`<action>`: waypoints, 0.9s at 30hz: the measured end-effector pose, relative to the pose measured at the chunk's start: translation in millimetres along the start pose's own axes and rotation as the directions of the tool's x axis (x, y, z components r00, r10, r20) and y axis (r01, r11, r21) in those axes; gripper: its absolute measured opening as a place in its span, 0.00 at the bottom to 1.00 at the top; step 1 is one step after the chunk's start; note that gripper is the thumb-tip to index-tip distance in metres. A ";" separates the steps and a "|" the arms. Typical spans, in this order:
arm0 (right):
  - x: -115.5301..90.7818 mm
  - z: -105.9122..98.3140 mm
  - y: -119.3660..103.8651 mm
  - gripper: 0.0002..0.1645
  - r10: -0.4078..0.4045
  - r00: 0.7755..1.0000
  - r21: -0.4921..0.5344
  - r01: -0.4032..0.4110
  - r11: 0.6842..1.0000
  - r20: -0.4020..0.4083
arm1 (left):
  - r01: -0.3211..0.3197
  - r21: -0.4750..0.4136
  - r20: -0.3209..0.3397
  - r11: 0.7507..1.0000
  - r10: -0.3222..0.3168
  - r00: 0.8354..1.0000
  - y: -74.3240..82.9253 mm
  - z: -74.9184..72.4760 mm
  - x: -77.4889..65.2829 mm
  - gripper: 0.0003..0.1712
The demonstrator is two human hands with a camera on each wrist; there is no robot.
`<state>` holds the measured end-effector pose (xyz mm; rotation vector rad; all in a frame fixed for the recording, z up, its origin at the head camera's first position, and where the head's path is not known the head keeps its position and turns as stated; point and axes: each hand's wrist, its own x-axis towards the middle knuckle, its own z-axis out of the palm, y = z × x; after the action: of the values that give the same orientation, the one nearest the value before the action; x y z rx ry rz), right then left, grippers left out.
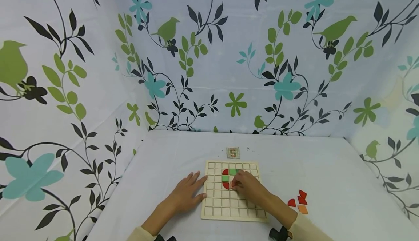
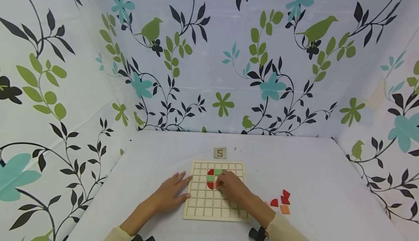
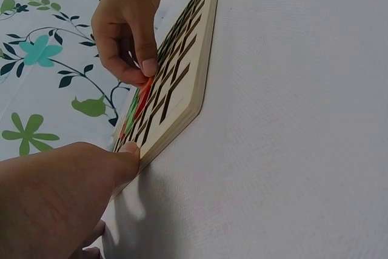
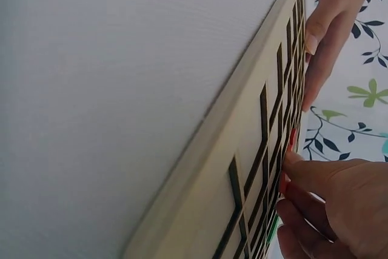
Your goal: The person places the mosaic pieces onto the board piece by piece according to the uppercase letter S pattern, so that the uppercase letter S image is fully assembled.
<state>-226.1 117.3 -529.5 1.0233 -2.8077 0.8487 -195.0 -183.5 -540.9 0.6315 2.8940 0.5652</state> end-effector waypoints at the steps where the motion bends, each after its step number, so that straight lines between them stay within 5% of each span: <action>1: -1.1 -0.5 -0.5 0.04 0.000 1.000 0.000 0.000 1.000 0.001 | -0.001 -0.003 0.001 1.000 0.001 1.000 0.6 -0.5 -0.2 0.40; 17: -8.9 1.6 0.6 0.06 -0.074 0.996 -0.097 0.068 0.993 -0.059 | 0.003 -0.002 0.006 1.000 -0.003 1.000 0.6 0.3 0.6 0.40; 23: -21.6 -11.6 11.2 0.06 0.085 0.995 -0.039 -0.087 0.995 -0.049 | 0.009 -0.007 0.015 1.000 -0.009 1.000 0.2 0.9 0.6 0.40; 27: -37.1 -36.1 25.4 0.10 0.262 0.964 0.029 -0.261 0.965 -0.054 | 0.002 -0.007 0.010 1.000 -0.002 1.000 1.1 -0.1 0.3 0.40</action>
<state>-217.8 173.4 -518.9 0.6256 -2.9318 0.9159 -194.8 -182.4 -540.4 0.6284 2.8821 0.5705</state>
